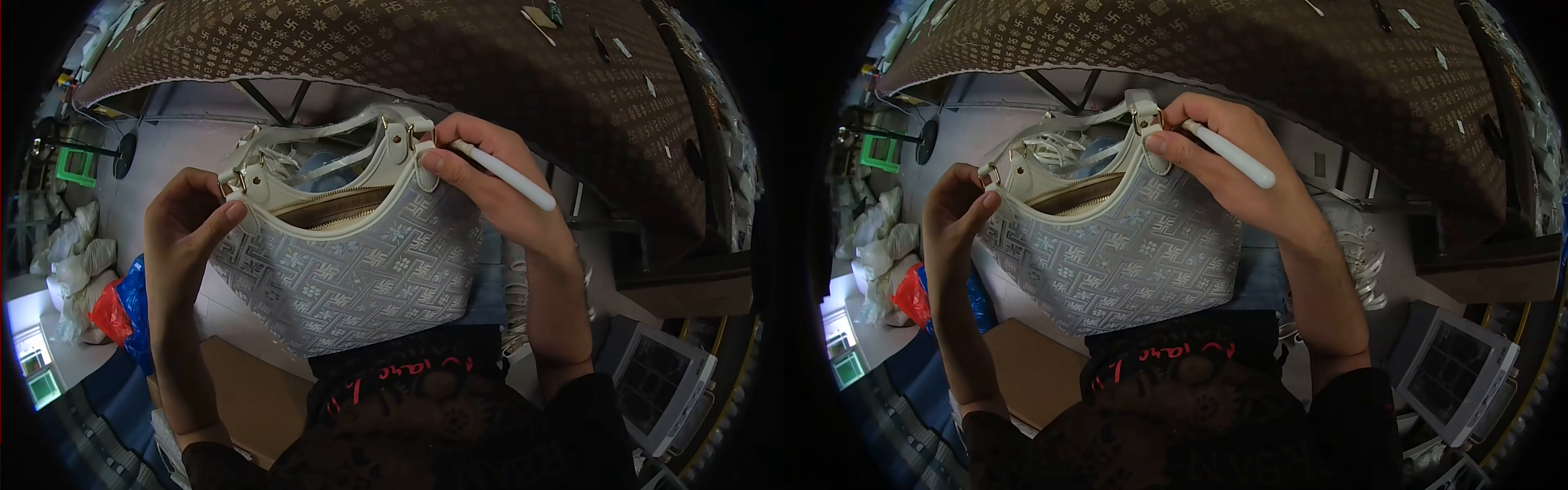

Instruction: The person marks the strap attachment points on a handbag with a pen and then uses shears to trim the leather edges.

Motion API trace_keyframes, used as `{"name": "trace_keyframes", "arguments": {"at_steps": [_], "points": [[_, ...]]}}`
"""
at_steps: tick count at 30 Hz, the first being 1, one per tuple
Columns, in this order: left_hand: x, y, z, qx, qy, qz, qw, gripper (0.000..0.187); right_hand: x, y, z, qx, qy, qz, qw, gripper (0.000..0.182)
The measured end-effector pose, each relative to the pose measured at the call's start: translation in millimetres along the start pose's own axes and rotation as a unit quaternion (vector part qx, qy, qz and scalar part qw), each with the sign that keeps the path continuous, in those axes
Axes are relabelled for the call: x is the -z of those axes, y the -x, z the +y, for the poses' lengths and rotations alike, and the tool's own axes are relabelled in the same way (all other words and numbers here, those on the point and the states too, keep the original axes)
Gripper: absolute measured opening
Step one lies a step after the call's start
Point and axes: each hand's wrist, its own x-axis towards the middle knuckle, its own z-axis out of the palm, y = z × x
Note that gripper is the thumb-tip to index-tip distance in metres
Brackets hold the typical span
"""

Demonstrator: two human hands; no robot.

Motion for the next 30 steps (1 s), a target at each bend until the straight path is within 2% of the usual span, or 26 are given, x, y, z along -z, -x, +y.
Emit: {"name": "trace_keyframes", "arguments": {"at_steps": [1,2,3,5,6,7,9,10,12,13,14,15,17,18,19,21,22,26,30], "points": [[-6,1,2,-0.082,-0.109,0.073,0.988,0.021,0,1,-1,0.000,-0.007,0.012,1.000,0.017],[-14,0,5,-0.162,-0.214,0.146,0.952,0.021,-1,1,-1,0.000,-0.005,0.013,1.000,0.017],[-29,-3,11,-0.240,-0.239,0.181,0.923,0.022,-3,2,-2,-0.007,-0.012,0.022,1.000,0.016],[-49,-9,30,-0.297,-0.315,0.114,0.894,0.020,-10,0,-4,-0.008,-0.017,0.016,1.000,0.015],[-64,-16,37,-0.287,-0.317,0.048,0.903,0.024,-13,0,-3,0.005,-0.019,0.037,0.999,0.016],[-82,-25,36,-0.278,-0.348,0.022,0.895,0.028,-16,0,-3,0.018,-0.021,0.056,0.998,0.017],[-100,-49,46,-0.068,-0.380,-0.184,0.904,0.035,-18,4,-5,0.046,0.001,0.053,0.998,0.016],[-104,-58,44,-0.070,-0.374,-0.177,0.907,0.035,-17,8,-7,0.071,0.021,0.064,0.995,0.017],[-113,-72,32,-0.012,-0.233,-0.294,0.927,0.039,-14,15,-20,0.074,0.061,0.074,0.993,0.023],[-116,-74,25,-0.057,-0.211,-0.286,0.933,0.040,-11,19,-22,0.089,0.082,0.109,0.987,0.024],[-116,-76,21,-0.058,-0.207,-0.296,0.931,0.040,-8,25,-22,0.099,0.102,0.144,0.979,0.026],[-115,-78,17,-0.048,-0.175,-0.322,0.929,0.040,-4,23,-18,0.173,0.107,0.192,0.960,0.029],[-115,-78,23,-0.020,-0.164,-0.340,0.926,0.037,10,30,-19,0.194,-0.014,0.179,0.965,0.030],[-114,-77,25,-0.020,-0.166,-0.347,0.923,0.037,9,32,-14,0.170,-0.133,0.157,0.964,0.027],[-114,-77,27,0.004,-0.155,-0.351,0.923,0.040,9,33,-11,0.167,-0.134,0.165,0.963,0.027],[-113,-79,22,0.027,-0.147,-0.361,0.921,0.043,4,29,-10,0.127,-0.190,0.063,0.971,0.020],[-111,-80,13,0.034,-0.155,-0.346,0.925,0.042,-6,28,-15,0.099,-0.208,0.092,0.969,0.012],[-111,-73,33,0.059,-0.169,-0.329,0.927,0.046,-16,17,-17,0.075,-0.208,0.084,0.972,0.013],[-109,-73,23,0.055,-0.220,-0.304,0.925,0.047,-17,11,-19,0.068,-0.158,0.077,0.982,0.013]]}}
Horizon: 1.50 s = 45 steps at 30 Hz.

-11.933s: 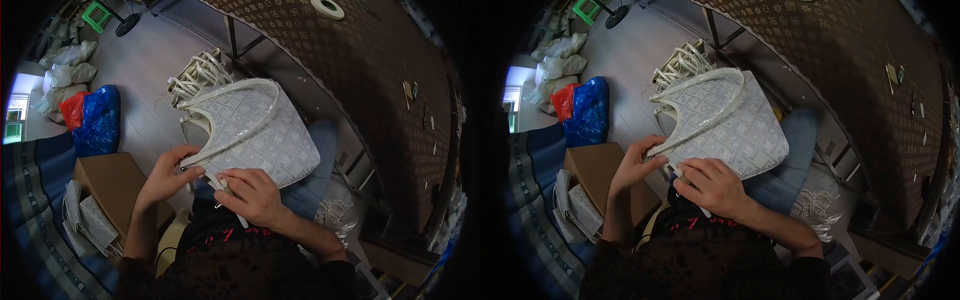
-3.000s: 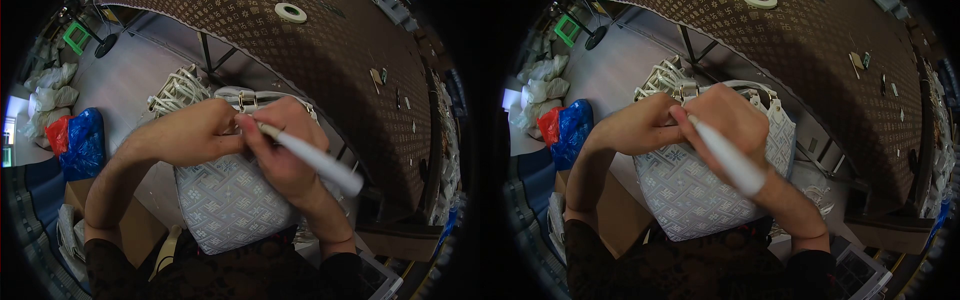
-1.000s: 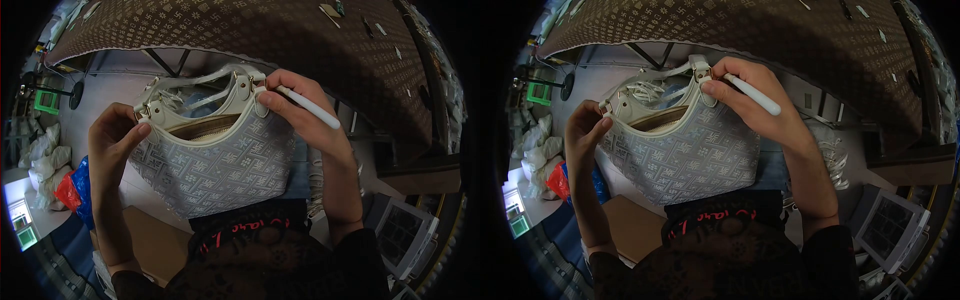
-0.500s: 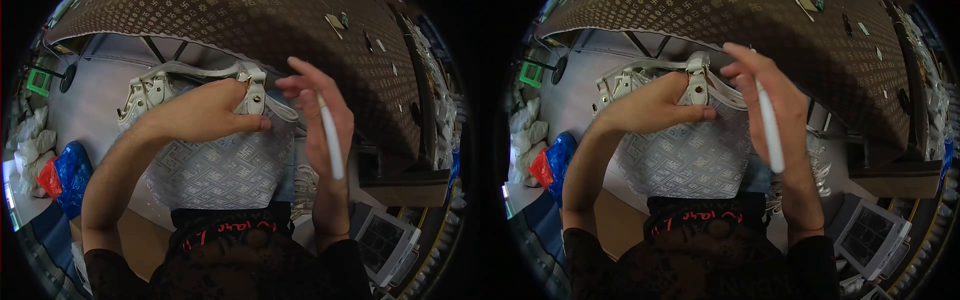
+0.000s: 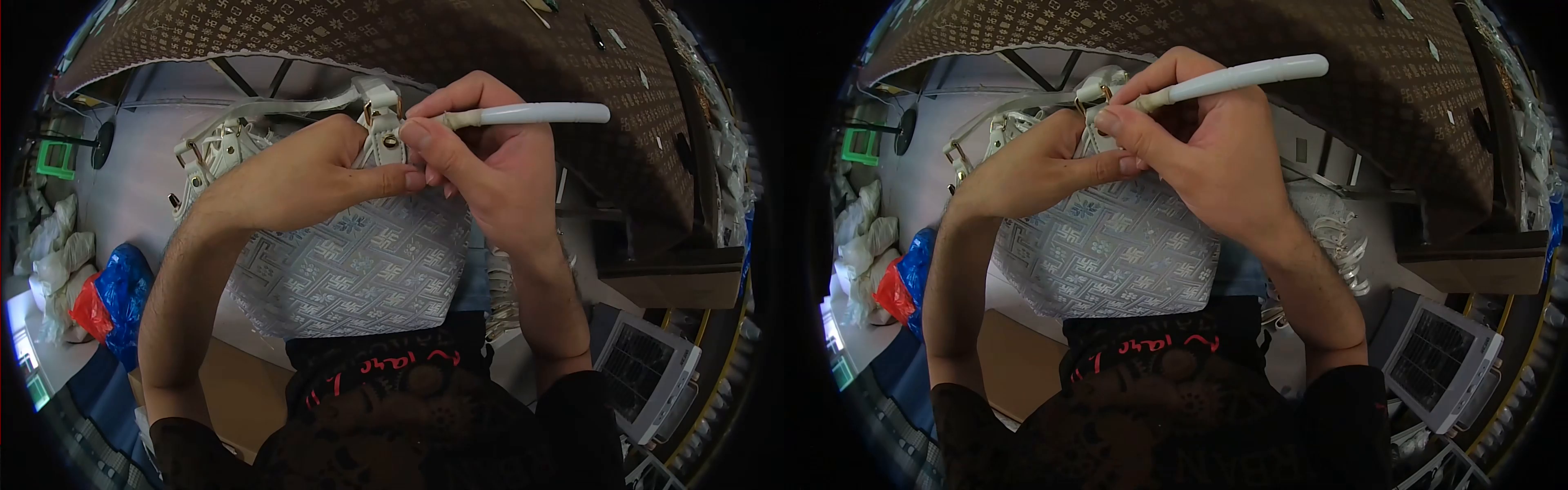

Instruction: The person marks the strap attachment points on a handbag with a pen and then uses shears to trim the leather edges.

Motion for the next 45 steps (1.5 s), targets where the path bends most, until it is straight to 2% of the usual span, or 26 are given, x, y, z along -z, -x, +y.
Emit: {"name": "trace_keyframes", "arguments": {"at_steps": [3,5,6,7,8,9,10,11,12,13,18,20,21,22,23,24,25,26,27,28,31,35,41,43,45], "points": [[3,2,5,0.014,-0.010,-0.020,1.000,0.046,-2,-2,-2,-0.013,0.020,0.003,1.000,0.014],[-2,0,-4,-0.047,-0.026,0.011,0.998,0.058,-3,-4,-1,-0.011,0.048,0.008,0.999,0.013],[-8,-1,-9,-0.047,-0.025,0.010,0.999,0.058,-7,-1,3,0.058,0.142,0.032,0.988,0.014],[-16,1,-15,-0.084,-0.019,0.076,0.993,0.058,-13,1,10,0.127,0.234,0.055,0.962,0.014],[-20,2,-17,-0.120,-0.013,0.139,0.983,0.058,-18,-1,15,0.263,0.310,0.064,0.911,0.014],[-19,3,-16,-0.120,-0.012,0.136,0.983,0.058,-20,0,16,0.266,0.319,0.061,0.907,0.014],[-16,4,-12,-0.082,-0.014,0.109,0.991,0.057,-19,1,16,0.272,0.330,0.059,0.902,0.014],[-13,3,-9,-0.045,-0.017,0.086,0.995,0.056,-17,0,14,0.178,0.254,0.054,0.949,0.014],[-12,2,-10,-0.048,-0.018,0.085,0.995,0.056,-10,-4,5,0.058,0.125,0.024,0.990,0.015],[-11,1,-13,-0.066,-0.025,0.072,0.995,0.056,-1,-7,-4,-0.066,-0.010,-0.004,0.998,0.016],[-13,-3,-17,-0.103,-0.011,0.067,0.992,0.054,2,-11,-4,-0.064,0.009,-0.042,0.997,0.018],[-12,-4,-22,-0.110,-0.034,0.069,0.991,0.051,-4,-9,-5,-0.031,0.083,-0.014,0.996,0.015],[-17,-4,-25,-0.109,-0.034,0.069,0.991,0.051,-8,-9,8,0.156,0.208,0.006,0.966,0.015],[-25,-3,-27,-0.149,0.007,0.124,0.981,0.048,-13,-10,21,0.336,0.322,0.025,0.885,0.015],[-29,-1,-26,-0.191,0.047,0.174,0.965,0.045,-20,-3,19,0.330,0.372,0.048,0.866,0.014],[-25,2,-24,-0.141,0.045,0.142,0.979,0.041,-20,-3,19,0.284,0.336,0.055,0.896,0.014],[-18,3,-17,-0.145,0.042,0.145,0.978,0.041,-19,-5,20,0.241,0.299,0.058,0.921,0.014],[-11,7,-5,-0.098,0.013,0.098,0.990,0.041,-16,-2,8,0.019,0.137,0.043,0.989,0.015],[-8,9,2,-0.050,-0.014,0.048,0.997,0.041,-7,-5,2,-0.021,0.047,0.023,0.998,0.017],[-11,8,-1,-0.074,0.024,0.049,0.996,0.044,1,-8,-1,-0.060,-0.044,0.002,0.997,0.018],[-9,1,-13,-0.071,0.050,0.014,0.996,0.046,1,-3,-2,-0.053,-0.036,0.006,0.998,0.017],[-8,1,-10,-0.058,0.065,0.008,0.996,0.049,1,2,-4,-0.043,0.015,0.023,0.999,0.016],[-11,-5,-21,-0.090,0.079,0.014,0.993,0.052,4,1,-1,-0.043,0.015,0.022,0.999,0.017],[-7,-3,-15,-0.003,0.055,-0.016,0.998,0.032,4,1,0,-0.044,0.013,0.023,0.999,0.016],[-6,-3,-15,-0.006,0.055,-0.018,0.998,0.032,4,0,-1,-0.046,0.011,0.023,0.999,0.015]]}}
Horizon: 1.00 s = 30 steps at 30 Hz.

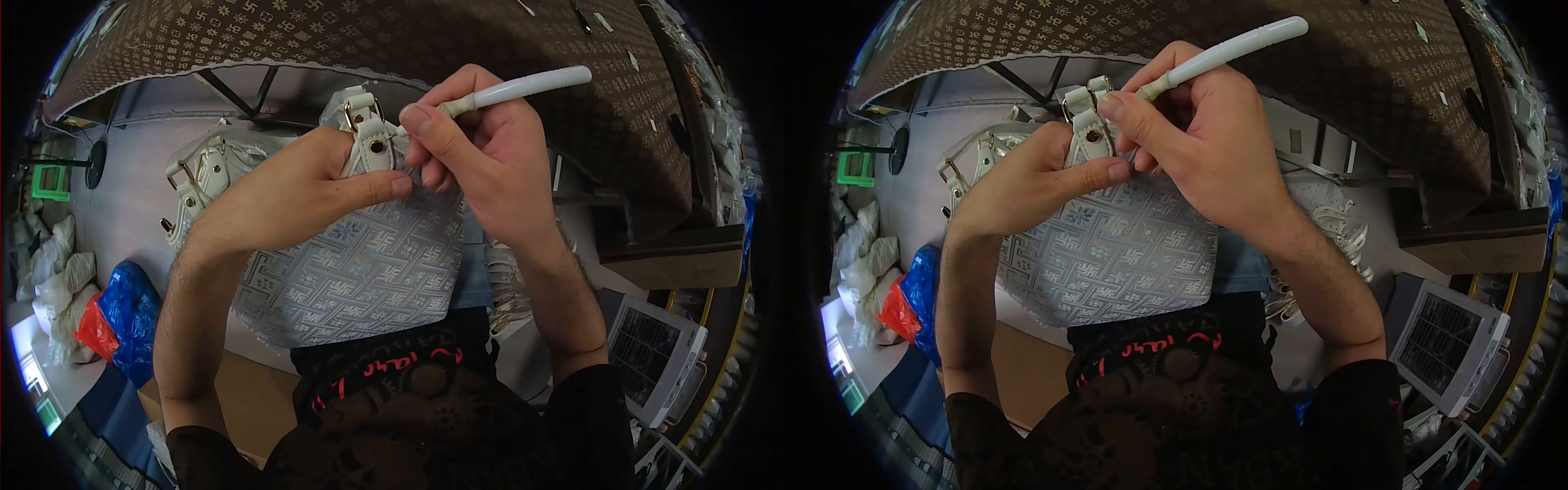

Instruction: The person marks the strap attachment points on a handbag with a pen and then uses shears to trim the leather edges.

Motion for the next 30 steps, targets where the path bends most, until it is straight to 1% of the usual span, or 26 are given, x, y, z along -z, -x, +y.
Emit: {"name": "trace_keyframes", "arguments": {"at_steps": [2,3,4,5,6,7,8,9,10,12,14,16,17,18,19,20,21,22,23,24,25,26,28,29,30], "points": [[-3,-1,-3,-0.003,0.000,-0.003,1.000,0.032,0,0,0,0.000,0.051,0.009,0.999,0.015],[-8,-2,-5,-0.046,-0.043,0.066,0.996,0.043,-4,0,9,0.129,0.181,0.022,0.975,0.015],[-12,0,-7,-0.088,-0.087,0.132,0.983,0.055,-8,2,22,0.252,0.304,0.036,0.918,0.015],[-12,2,-5,-0.089,-0.088,0.130,0.984,0.055,-7,-2,27,0.384,0.394,0.055,0.833,0.015],[-12,4,-2,-0.078,-0.097,0.120,0.985,0.056,-7,1,26,0.385,0.397,0.057,0.831,0.015],[-9,4,2,-0.067,-0.108,0.112,0.986,0.057,-8,3,21,0.271,0.304,0.057,0.912,0.015],[-6,4,5,-0.070,-0.110,0.111,0.985,0.057,-9,3,17,0.148,0.201,0.056,0.967,0.015],[-4,4,6,-0.047,-0.061,0.070,0.995,0.051,-5,2,9,0.042,0.049,0.030,0.997,0.014],[-2,4,7,-0.025,-0.012,0.028,0.999,0.045,-1,0,5,0.042,0.050,0.031,0.997,0.014],[0,4,6,-0.015,-0.033,0.030,0.999,0.045,5,-2,1,-0.031,-0.053,-0.001,0.998,0.018],[-1,4,7,-0.004,-0.052,0.030,0.998,0.046,4,-4,2,-0.034,-0.055,-0.002,0.998,0.017],[-1,6,12,-0.039,-0.020,0.026,0.999,0.046,1,-3,5,-0.038,-0.057,-0.004,0.998,0.017],[-4,7,9,-0.037,-0.019,0.026,0.999,0.046,-2,-2,9,0.130,0.128,0.032,0.983,0.016],[-8,8,5,-0.071,-0.071,0.072,0.992,0.050,-7,-1,15,0.289,0.305,0.066,0.905,0.015],[-11,9,3,-0.107,-0.124,0.115,0.980,0.054,-15,1,27,0.353,0.278,0.091,0.889,0.017],[-10,8,6,-0.108,-0.124,0.113,0.980,0.054,-14,3,25,0.353,0.279,0.092,0.888,0.017],[-7,8,10,-0.088,-0.086,0.084,0.989,0.053,-11,3,21,0.258,0.222,0.076,0.937,0.017],[-5,9,13,-0.066,-0.048,0.054,0.995,0.052,-10,3,18,0.159,0.161,0.060,0.972,0.017],[-4,9,11,-0.066,-0.049,0.053,0.995,0.052,-9,1,16,0.086,0.048,0.044,0.994,0.019],[-3,8,7,-0.053,-0.052,0.054,0.996,0.044,-5,-1,13,0.087,0.049,0.046,0.994,0.019],[-3,7,4,-0.039,-0.054,0.054,0.996,0.036,-1,-4,10,0.047,0.008,0.021,0.999,0.019],[-4,7,6,-0.039,-0.053,0.051,0.996,0.036,1,-5,7,0.005,-0.034,-0.004,0.999,0.020],[-3,7,9,-0.052,-0.028,0.048,0.997,0.047,-1,-4,7,-0.003,-0.038,0.003,0.999,0.019],[-5,5,4,-0.051,-0.028,0.047,0.997,0.047,-1,-3,9,0.102,0.113,0.021,0.988,0.017],[-8,2,-6,-0.085,-0.039,0.066,0.993,0.047,-3,-2,10,0.205,0.261,0.037,0.943,0.015]]}}
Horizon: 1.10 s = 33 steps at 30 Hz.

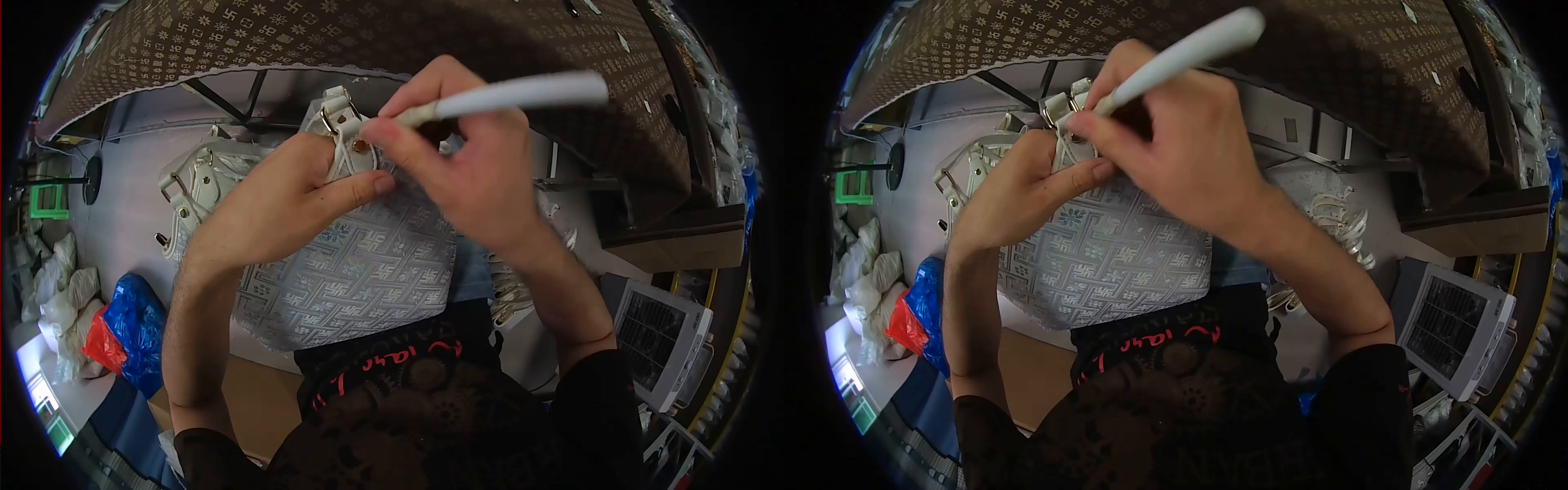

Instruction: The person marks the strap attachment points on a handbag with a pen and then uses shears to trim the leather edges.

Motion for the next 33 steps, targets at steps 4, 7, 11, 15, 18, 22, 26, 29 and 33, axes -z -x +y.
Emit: {"name": "trace_keyframes", "arguments": {"at_steps": [4,7,11,15,18,22,26,29,33], "points": [[5,5,22,0.005,-0.052,0.006,0.999,0.048,-11,5,1,0.026,-0.044,0.032,0.998,0.011],[9,6,16,0.028,-0.009,-0.037,0.999,0.048,17,-1,4,-0.196,-0.337,-0.035,0.920,0.020],[10,7,21,0.053,0.010,-0.045,0.998,0.034,3,7,13,-0.064,-0.193,0.029,0.979,0.021],[-4,10,16,0.009,0.050,0.075,0.996,0.033,-4,16,4,-0.036,-0.062,-0.027,0.997,0.014],[8,16,24,0.053,0.117,0.145,0.981,0.023,-2,17,0,-0.044,-0.065,-0.022,0.997,0.012],[1,19,16,-0.048,0.154,0.163,0.973,0.021,12,7,-10,-0.130,-0.064,-0.114,0.983,0.019],[1,17,16,-0.170,0.142,0.182,0.958,0.029,15,3,-16,-0.143,-0.071,-0.160,0.974,0.020],[0,13,26,-0.223,0.179,0.201,0.937,0.032,5,5,-7,-0.019,-0.074,-0.111,0.991,0.022],[13,24,43,-0.262,0.161,0.198,0.931,0.019,8,-5,-16,-0.022,-0.056,-0.151,0.987,0.026]]}}
